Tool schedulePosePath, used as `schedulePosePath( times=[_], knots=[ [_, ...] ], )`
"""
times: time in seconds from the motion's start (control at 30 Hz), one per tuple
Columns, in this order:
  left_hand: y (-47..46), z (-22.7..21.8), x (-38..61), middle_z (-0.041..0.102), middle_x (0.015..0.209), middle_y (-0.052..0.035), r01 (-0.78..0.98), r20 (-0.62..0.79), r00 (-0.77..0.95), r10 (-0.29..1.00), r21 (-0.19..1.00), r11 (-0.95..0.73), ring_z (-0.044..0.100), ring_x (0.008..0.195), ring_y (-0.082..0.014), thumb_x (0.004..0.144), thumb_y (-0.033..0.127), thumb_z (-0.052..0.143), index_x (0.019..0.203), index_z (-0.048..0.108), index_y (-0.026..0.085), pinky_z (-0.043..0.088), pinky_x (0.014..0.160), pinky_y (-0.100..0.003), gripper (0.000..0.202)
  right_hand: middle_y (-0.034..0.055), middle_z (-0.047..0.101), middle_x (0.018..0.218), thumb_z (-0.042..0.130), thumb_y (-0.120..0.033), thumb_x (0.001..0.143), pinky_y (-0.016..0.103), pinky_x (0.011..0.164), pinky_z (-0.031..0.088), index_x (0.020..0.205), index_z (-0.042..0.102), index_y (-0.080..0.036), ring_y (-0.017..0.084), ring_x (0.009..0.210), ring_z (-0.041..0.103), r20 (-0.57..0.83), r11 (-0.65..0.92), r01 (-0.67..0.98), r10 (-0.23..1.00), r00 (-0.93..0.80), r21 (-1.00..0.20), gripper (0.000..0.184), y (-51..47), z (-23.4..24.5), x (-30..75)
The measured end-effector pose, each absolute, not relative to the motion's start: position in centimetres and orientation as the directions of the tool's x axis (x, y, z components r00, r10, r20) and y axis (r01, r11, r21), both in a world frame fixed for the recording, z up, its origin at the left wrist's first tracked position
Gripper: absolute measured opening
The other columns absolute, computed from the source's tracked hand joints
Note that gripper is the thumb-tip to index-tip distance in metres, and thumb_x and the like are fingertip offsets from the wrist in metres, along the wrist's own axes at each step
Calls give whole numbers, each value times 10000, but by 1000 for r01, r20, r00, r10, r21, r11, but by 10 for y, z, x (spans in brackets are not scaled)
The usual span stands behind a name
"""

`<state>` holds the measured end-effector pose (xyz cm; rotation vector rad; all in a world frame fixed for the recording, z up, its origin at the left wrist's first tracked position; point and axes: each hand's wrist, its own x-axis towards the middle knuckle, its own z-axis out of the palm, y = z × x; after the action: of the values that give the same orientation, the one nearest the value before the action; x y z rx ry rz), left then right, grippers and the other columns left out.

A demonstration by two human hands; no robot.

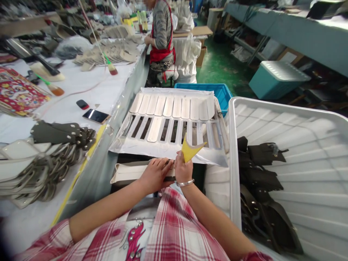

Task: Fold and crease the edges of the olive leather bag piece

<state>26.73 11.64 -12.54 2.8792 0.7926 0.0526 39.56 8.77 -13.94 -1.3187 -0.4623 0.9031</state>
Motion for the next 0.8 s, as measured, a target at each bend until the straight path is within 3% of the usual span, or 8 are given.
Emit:
schedulePosePath(
  times=[0.17,0.3,0.53,0.8],
  knots=[
    [111,-126,267,431,1288,-135,524,15,845,535,183,-832,387,1150,-276,772,555,560,1337,349,158,279,960,-405,721,-91,305,545,634,-444,748,174,350,217,782,465,-185,32,383,246,-210,189,-506,749,629,-842,311,69,-135,405],
    [112,-128,267,448,1273,-124,530,28,840,542,172,-830,401,1141,-265,766,569,562,1322,373,167,293,946,-396,712,-93,327,537,672,-391,721,166,339,224,772,484,-176,30,376,260,-247,236,-577,733,634,-782,291,64,-138,401],
    [116,-130,267,458,1261,-118,522,42,842,537,184,-833,411,1117,-258,748,560,587,1321,375,160,298,936,-405,730,-97,353,529,653,-416,746,166,333,247,759,476,-179,32,370,275,-244,265,-512,646,724,-817,297,70,-142,391],
    [122,-127,271,449,1263,-135,514,16,849,527,200,-834,417,1094,-275,735,520,612,1317,367,143,301,927,-411,735,-82,400,482,616,-537,740,185,336,262,783,523,-167,50,369,328,-163,119,-299,623,765,-947,384,86,-145,379]
  ],
)
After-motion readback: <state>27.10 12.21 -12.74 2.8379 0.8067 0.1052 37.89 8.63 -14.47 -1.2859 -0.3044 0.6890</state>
